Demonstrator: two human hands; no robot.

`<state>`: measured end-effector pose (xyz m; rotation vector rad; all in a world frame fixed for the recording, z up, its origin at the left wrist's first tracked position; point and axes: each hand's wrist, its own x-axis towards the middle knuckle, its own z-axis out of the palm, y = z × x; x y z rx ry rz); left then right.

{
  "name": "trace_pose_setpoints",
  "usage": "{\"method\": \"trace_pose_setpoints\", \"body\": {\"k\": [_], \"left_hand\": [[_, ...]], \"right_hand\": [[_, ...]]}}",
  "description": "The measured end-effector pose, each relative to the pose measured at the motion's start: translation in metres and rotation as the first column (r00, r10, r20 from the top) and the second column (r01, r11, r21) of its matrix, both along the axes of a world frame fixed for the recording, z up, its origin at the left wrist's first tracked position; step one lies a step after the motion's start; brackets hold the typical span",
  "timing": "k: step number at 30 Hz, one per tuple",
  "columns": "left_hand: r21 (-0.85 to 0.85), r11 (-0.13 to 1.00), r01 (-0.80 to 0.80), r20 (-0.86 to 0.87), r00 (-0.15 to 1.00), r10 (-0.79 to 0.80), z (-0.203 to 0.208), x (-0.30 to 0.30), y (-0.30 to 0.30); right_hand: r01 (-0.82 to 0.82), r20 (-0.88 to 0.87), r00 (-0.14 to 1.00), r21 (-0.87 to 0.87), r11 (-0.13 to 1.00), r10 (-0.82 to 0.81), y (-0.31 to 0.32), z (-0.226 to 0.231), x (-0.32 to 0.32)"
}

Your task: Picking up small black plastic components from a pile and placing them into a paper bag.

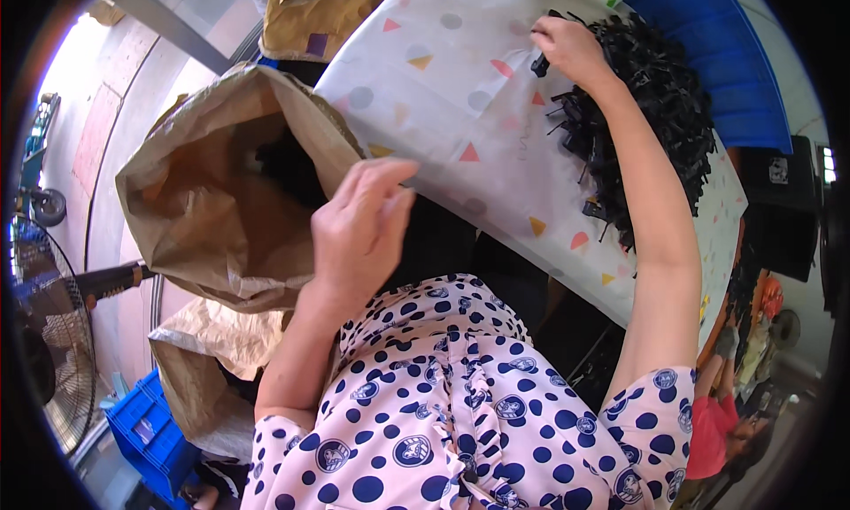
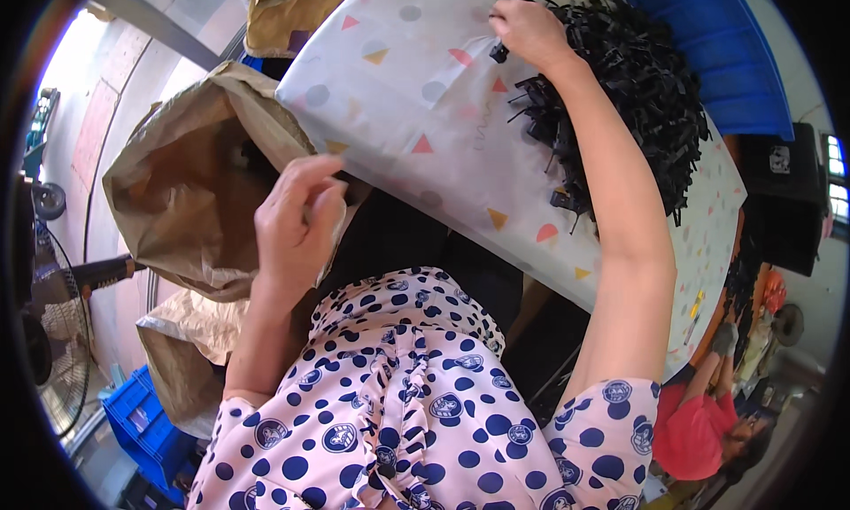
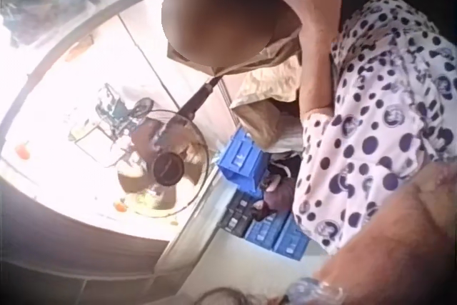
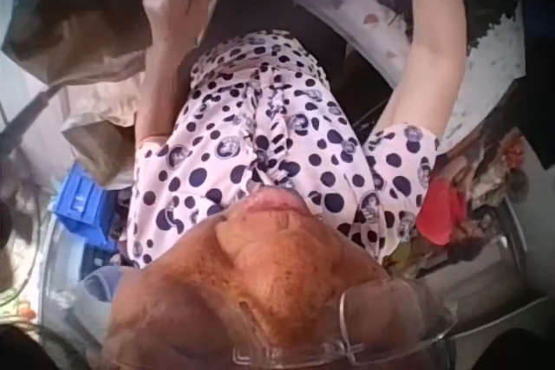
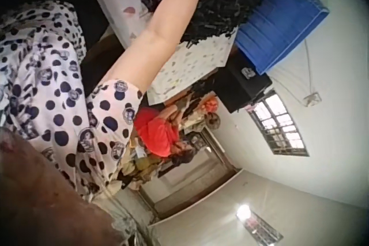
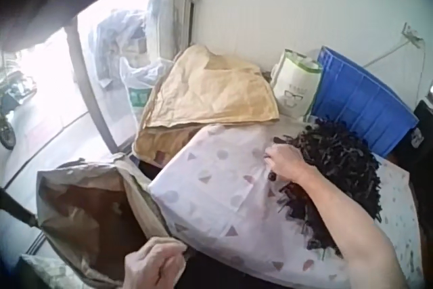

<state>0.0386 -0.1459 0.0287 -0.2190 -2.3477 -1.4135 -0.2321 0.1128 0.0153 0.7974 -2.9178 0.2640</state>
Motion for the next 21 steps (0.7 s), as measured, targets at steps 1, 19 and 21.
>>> {"method": "trace_pose_setpoints", "body": {"k": [1,19,21], "left_hand": [[0.162,0.986,0.032,0.067,0.997,-0.043,-0.001,-0.003,0.011],[0.744,0.634,0.211,0.374,0.654,-0.657,-0.005,-0.01,0.068],[0.739,0.613,0.28,0.37,0.591,-0.717,-0.011,-0.009,0.068]], "right_hand": [[0.089,0.095,0.993,-0.216,0.972,-0.07,-0.007,0.005,0.008],[0.2,0.336,0.935,-0.759,0.619,0.11,-0.013,0.015,0.262],[0.096,0.231,0.961,-0.797,0.597,0.153,-0.005,0.007,0.271]]}}
